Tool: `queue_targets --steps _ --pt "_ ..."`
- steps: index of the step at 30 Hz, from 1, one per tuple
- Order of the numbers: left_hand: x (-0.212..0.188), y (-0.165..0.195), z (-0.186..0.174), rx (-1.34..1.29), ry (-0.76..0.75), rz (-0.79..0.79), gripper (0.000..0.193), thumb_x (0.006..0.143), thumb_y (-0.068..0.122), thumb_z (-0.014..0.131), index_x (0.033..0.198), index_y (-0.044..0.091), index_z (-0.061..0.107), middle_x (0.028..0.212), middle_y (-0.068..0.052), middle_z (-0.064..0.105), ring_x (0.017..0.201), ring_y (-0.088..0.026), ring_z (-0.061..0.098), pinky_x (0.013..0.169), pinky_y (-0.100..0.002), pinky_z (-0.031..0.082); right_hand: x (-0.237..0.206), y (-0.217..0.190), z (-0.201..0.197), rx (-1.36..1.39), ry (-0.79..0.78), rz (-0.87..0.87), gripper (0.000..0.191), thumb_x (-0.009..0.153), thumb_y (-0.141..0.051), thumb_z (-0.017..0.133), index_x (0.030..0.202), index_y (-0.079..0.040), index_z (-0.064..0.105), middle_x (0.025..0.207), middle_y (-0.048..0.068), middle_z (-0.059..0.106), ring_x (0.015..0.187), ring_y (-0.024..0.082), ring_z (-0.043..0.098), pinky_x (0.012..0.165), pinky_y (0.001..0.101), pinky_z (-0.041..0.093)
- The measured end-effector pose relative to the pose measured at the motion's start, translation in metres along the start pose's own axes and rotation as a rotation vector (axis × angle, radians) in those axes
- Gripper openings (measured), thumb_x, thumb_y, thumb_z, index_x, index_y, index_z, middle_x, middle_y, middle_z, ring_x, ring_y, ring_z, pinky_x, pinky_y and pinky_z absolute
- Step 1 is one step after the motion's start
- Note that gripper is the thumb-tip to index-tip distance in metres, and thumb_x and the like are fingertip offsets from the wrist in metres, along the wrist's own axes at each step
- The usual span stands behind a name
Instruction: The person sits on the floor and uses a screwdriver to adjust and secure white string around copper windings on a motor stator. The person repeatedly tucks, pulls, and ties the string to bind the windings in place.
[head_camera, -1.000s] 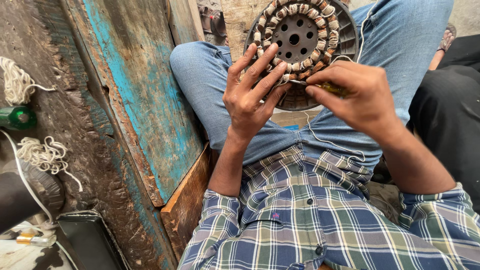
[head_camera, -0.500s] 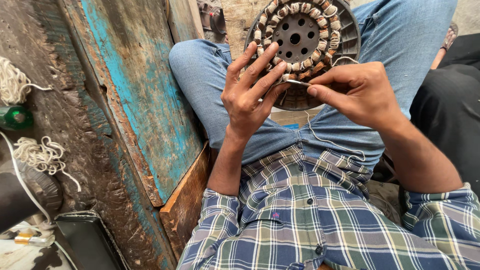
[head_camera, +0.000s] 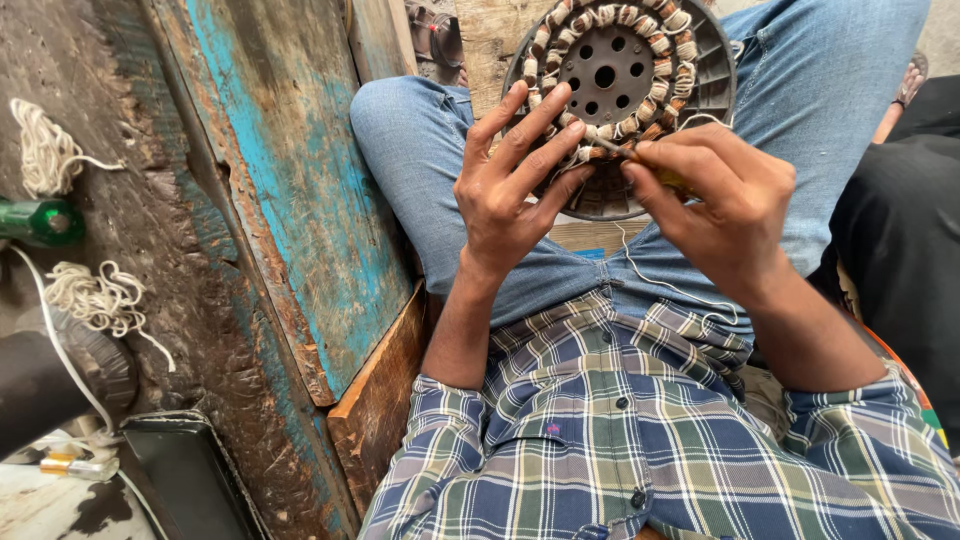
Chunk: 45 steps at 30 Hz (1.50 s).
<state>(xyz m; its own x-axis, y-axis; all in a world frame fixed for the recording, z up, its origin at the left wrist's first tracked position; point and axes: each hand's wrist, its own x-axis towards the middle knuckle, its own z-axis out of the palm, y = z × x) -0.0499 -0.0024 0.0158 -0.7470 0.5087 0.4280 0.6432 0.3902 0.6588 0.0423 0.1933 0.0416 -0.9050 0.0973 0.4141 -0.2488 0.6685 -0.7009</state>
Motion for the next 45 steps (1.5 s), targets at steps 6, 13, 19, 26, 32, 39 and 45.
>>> queue_targets --steps 6,13,19,26,32,39,45 --pt "-0.001 0.001 0.004 -0.016 0.029 -0.005 0.034 0.088 0.023 0.087 0.12 0.017 0.076 0.14 0.0 0.066 0.143 -0.026 0.051 0.122 -0.037 0.046 -0.008 -0.012 -0.018 0.03 -0.115 0.123 0.023 0.093 -0.002 0.075 0.111 0.006 0.062 0.099 0.016 0.069 0.084 0.023 0.071 0.068 0.0324 0.058" --pt "-0.003 0.012 0.011 0.012 0.089 -0.039 0.028 0.09 0.016 0.075 0.118 0.013 0.076 0.14 -0.004 0.066 0.144 -0.031 0.051 0.12 -0.04 0.045 -0.017 -0.006 -0.016 0.222 -0.135 0.113 0.045 0.093 0.004 0.072 0.134 -0.008 0.056 0.122 0.017 0.061 0.093 0.025 0.072 0.079 0.0328 0.064" --pt "-0.005 0.012 0.017 -0.006 0.114 -0.044 0.024 0.094 0.016 0.074 0.117 0.011 0.076 0.141 -0.004 0.065 0.146 -0.031 0.051 0.121 -0.04 0.043 -0.024 0.001 -0.014 0.974 -0.257 0.123 0.09 0.095 -0.004 0.08 0.165 -0.009 0.023 0.156 0.012 0.04 0.11 0.024 0.066 0.092 0.0337 0.063" --pt "-0.01 0.003 0.009 -0.072 0.056 -0.038 0.026 0.095 0.017 0.076 0.12 0.012 0.075 0.143 -0.003 0.063 0.148 -0.03 0.048 0.124 -0.041 0.042 -0.039 0.009 0.005 0.404 0.007 0.098 0.044 0.101 -0.013 0.071 0.142 -0.005 0.058 0.112 0.009 0.069 0.088 0.018 0.074 0.075 0.0267 0.062" --pt "-0.012 -0.001 0.018 -0.124 0.102 -0.022 0.027 0.092 0.02 0.083 0.116 0.014 0.071 0.144 -0.001 0.062 0.15 -0.028 0.045 0.124 -0.04 0.039 -0.038 0.012 0.005 0.228 0.036 -0.003 0.022 0.099 -0.006 0.075 0.118 0.001 0.07 0.107 0.017 0.073 0.094 0.025 0.075 0.076 0.0305 0.062" --pt "-0.013 -0.004 0.015 -0.15 0.086 -0.013 0.028 0.09 0.017 0.087 0.113 0.015 0.071 0.14 0.0 0.065 0.15 -0.027 0.045 0.123 -0.039 0.04 -0.028 0.007 0.008 0.182 0.003 -0.006 0.029 0.088 0.003 0.079 0.116 -0.002 0.071 0.108 0.016 0.073 0.096 0.026 0.074 0.078 0.0316 0.06" --pt "-0.01 0.0 0.012 -0.118 0.139 0.046 0.025 0.089 0.014 0.087 0.107 0.014 0.07 0.136 -0.002 0.065 0.14 -0.027 0.051 0.117 -0.041 0.042 -0.028 0.003 0.008 0.18 0.01 -0.015 0.029 0.088 0.003 0.079 0.115 -0.002 0.071 0.107 0.015 0.072 0.094 0.026 0.074 0.077 0.0315 0.06"
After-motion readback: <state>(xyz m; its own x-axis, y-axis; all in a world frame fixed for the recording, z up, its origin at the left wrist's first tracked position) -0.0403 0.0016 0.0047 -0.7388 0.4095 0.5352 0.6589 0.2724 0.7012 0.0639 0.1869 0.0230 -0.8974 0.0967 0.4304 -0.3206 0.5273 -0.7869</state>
